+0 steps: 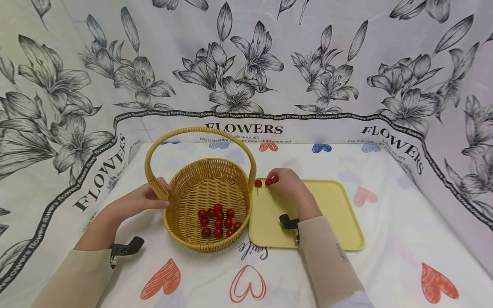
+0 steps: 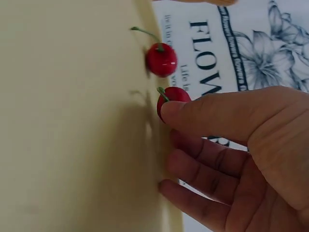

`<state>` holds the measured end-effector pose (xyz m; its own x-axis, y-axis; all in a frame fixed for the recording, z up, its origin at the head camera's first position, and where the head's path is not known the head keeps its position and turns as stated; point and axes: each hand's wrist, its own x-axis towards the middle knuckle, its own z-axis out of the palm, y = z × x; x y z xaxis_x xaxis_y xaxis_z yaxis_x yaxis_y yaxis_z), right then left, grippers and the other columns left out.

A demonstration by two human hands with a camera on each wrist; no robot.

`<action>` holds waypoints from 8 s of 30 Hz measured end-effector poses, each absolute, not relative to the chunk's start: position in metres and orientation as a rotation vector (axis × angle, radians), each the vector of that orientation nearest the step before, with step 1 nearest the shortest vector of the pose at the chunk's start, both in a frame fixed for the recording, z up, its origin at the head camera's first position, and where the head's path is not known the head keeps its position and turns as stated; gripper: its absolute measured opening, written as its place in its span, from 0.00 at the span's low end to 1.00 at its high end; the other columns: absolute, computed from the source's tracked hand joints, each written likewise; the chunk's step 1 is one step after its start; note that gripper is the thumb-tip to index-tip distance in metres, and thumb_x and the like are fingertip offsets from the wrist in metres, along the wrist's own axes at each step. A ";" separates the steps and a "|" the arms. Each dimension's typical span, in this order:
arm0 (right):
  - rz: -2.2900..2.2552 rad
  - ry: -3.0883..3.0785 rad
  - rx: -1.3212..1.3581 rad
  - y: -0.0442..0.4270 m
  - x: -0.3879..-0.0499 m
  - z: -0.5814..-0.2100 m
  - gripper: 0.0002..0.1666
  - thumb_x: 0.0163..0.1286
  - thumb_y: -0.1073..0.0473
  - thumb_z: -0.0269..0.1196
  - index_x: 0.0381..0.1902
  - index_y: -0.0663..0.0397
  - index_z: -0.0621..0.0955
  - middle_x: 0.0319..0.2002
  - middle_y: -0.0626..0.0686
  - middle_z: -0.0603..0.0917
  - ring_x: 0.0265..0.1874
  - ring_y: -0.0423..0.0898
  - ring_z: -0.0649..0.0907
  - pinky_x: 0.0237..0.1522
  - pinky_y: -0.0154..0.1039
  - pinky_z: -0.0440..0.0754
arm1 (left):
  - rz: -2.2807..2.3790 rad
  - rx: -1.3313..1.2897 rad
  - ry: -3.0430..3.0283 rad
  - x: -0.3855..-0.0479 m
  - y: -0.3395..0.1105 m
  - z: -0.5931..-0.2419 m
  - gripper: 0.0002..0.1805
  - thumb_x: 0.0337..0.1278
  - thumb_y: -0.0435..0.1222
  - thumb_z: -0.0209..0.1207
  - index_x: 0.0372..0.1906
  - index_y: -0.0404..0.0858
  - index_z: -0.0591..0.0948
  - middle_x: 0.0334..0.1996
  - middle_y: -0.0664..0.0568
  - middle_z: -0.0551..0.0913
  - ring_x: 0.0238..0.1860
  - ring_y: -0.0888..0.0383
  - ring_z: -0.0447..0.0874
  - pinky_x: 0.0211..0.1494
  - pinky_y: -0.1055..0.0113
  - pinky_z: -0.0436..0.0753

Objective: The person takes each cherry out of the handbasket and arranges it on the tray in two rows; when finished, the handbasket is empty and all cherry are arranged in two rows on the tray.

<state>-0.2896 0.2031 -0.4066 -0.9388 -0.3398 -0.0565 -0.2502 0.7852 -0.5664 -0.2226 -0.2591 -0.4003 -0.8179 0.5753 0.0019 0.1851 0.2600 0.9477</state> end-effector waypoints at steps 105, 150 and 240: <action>-0.216 2.895 -0.962 0.069 -0.197 -0.376 0.07 0.71 0.67 0.65 0.36 0.50 0.87 0.31 0.46 0.83 0.32 0.42 0.79 0.37 0.37 0.80 | 1.575 0.642 2.208 -0.220 -0.260 -0.401 0.22 0.63 0.28 0.66 0.55 0.29 0.69 0.47 0.36 0.77 0.43 0.54 0.80 0.47 0.63 0.81; -0.902 3.064 -0.604 0.209 -0.204 -0.281 0.09 0.73 0.56 0.68 0.46 0.51 0.88 0.36 0.49 0.87 0.32 0.45 0.83 0.38 0.47 0.80 | 1.577 0.664 2.199 -0.220 -0.259 -0.401 0.21 0.65 0.28 0.64 0.56 0.26 0.68 0.42 0.42 0.78 0.40 0.55 0.80 0.46 0.58 0.81; -1.270 2.800 -1.095 0.127 -0.191 -0.312 0.05 0.71 0.57 0.70 0.42 0.49 0.87 0.34 0.41 0.84 0.33 0.39 0.81 0.39 0.38 0.83 | 1.597 0.667 2.183 -0.219 -0.260 -0.401 0.23 0.65 0.27 0.64 0.56 0.24 0.66 0.44 0.41 0.77 0.42 0.55 0.79 0.46 0.63 0.80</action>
<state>-0.1906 0.1274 -0.3123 -0.7684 -0.5261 0.3643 -0.6207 0.4743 -0.6243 -0.2192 -0.2596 -0.4006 -0.8261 0.5635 -0.0073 0.1637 0.2523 0.9537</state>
